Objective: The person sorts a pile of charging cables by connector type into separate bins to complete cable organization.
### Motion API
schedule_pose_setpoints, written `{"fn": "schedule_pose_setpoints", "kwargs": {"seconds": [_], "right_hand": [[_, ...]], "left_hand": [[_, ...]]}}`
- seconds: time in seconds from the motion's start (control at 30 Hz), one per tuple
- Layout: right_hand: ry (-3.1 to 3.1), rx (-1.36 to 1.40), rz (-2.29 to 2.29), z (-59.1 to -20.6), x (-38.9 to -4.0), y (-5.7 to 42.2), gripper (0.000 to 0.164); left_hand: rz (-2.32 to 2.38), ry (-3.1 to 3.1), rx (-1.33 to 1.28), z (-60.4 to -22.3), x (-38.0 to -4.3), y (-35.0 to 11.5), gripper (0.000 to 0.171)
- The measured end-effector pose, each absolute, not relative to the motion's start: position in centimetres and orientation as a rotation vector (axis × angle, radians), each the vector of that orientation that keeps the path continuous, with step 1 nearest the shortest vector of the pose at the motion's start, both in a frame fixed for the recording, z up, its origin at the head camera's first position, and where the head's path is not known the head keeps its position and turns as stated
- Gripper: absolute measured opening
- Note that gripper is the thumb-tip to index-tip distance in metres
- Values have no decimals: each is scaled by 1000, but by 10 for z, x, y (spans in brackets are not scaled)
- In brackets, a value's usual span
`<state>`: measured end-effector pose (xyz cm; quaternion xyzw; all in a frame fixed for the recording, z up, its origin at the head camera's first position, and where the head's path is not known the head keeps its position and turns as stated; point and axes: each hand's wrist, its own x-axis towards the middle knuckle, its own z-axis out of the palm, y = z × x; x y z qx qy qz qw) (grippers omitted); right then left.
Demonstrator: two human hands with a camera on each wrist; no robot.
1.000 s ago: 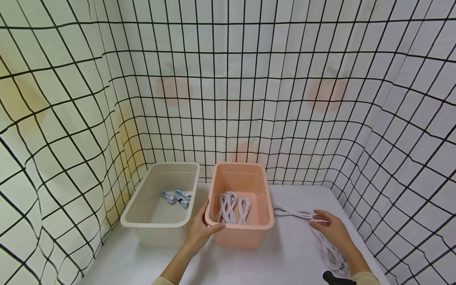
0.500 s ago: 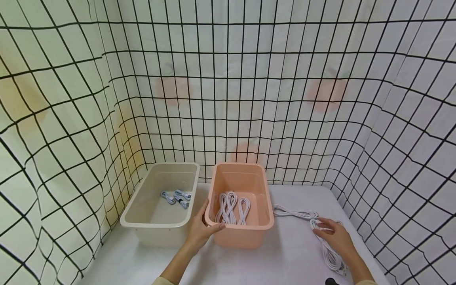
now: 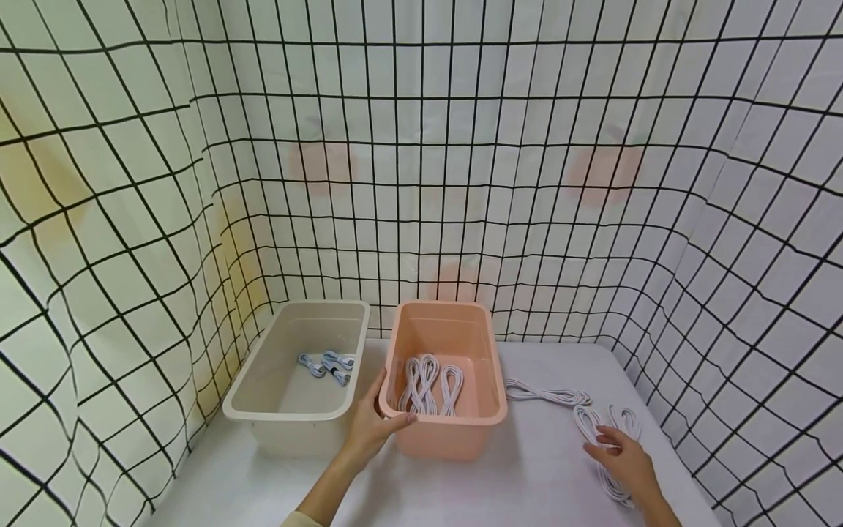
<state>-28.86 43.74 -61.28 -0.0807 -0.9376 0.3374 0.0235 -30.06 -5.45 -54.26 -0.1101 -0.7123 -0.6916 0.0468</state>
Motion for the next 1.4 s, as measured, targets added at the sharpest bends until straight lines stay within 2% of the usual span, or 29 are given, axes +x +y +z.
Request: {"fn": "schedule_pose_setpoints", "kwargs": {"seconds": [0.13, 0.27, 0.4, 0.6, 0.9, 1.17, 1.4], "right_hand": [[-2921, -288, 867, -634, -281, 436, 76], [-2936, -289, 681, -644, -280, 429, 81], [-2886, -286, 592, -654, -278, 427, 74], [-2768, -444, 591, -663, -273, 423, 62], [-2795, -593, 671, -654, -276, 421, 57], [-2724, -695, 927, -643, -276, 435, 52], [-2665, -627, 963, -633, -274, 440, 48]], "left_hand": [[-2090, -2193, -340, -560, -312, -55, 117], [-2106, -2175, -351, -562, -314, -57, 117], [-2138, -2158, -366, -562, -313, -57, 117], [-2132, -2169, -355, -562, -312, -53, 116], [-2098, -2173, -365, -560, -312, -54, 116], [-2132, -2173, -349, -560, -312, -54, 116], [-2118, -2173, -352, -560, -311, -54, 114]]}}
